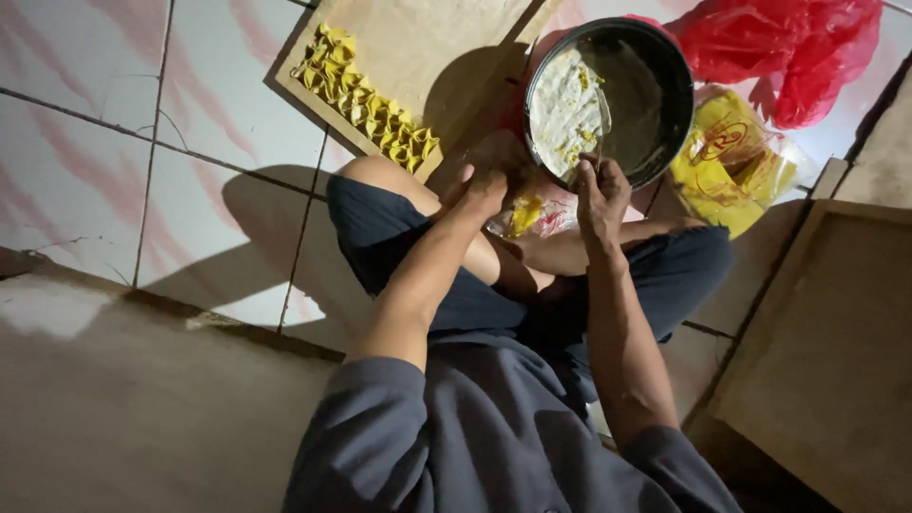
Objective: Assembling small pastries by placing filling onto dough squares and arranging them on a wooden board.
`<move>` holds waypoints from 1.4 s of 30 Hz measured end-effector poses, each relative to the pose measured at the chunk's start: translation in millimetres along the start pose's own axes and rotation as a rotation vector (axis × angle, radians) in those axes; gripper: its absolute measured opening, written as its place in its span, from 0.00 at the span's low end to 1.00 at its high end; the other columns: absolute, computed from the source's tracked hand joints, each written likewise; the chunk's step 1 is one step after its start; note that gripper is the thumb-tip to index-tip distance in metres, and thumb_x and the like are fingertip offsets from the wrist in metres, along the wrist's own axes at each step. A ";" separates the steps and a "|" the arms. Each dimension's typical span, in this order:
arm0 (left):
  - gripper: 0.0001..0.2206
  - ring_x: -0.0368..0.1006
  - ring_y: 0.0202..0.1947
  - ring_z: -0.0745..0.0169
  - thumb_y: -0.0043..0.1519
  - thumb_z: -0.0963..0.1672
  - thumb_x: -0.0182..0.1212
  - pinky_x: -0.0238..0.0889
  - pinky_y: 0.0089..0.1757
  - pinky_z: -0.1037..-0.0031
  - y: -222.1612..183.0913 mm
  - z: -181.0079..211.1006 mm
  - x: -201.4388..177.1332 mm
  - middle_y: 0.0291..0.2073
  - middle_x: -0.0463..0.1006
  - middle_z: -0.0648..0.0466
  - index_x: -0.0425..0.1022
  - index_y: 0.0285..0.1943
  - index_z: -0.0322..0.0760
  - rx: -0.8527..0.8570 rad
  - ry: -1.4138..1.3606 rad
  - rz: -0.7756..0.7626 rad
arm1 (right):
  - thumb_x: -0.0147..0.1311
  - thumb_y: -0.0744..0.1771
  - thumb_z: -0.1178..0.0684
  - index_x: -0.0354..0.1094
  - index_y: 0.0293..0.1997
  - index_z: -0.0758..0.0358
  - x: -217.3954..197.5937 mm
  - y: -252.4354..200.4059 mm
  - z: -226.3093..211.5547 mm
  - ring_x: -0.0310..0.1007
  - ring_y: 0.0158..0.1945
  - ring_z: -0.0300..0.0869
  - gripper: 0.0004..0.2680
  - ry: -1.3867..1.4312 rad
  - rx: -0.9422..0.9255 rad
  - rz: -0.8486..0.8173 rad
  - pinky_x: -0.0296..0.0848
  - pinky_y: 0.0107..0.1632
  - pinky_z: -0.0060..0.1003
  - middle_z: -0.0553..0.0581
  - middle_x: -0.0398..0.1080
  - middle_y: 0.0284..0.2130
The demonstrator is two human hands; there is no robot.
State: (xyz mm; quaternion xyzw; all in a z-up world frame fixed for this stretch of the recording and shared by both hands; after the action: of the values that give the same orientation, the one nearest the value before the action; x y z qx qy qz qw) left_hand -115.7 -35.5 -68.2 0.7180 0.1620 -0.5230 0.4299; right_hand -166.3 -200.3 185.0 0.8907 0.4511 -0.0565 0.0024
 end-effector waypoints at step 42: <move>0.15 0.64 0.24 0.70 0.52 0.48 0.74 0.55 0.28 0.76 174.8 -61.8 -307.9 0.18 0.65 0.59 0.70 0.24 0.42 -0.515 -1.313 -0.401 | 0.64 0.66 0.64 0.74 0.38 0.69 -6.0 -14.2 -34.7 0.65 0.28 0.36 0.03 0.190 0.118 -0.181 0.63 0.36 0.29 0.53 0.67 0.21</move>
State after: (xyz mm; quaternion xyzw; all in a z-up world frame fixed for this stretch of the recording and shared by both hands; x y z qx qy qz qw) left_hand -81.9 -21.0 289.4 0.0896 0.1169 -0.8595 0.4895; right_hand -177.8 -194.8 220.8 0.8462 0.5239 0.0014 -0.0977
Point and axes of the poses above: each hand's wrist, its own y-axis towards the middle knuckle, its own x-axis out of the palm, z = x × y, the point moved 2 cm from there along y, towards the middle knuckle
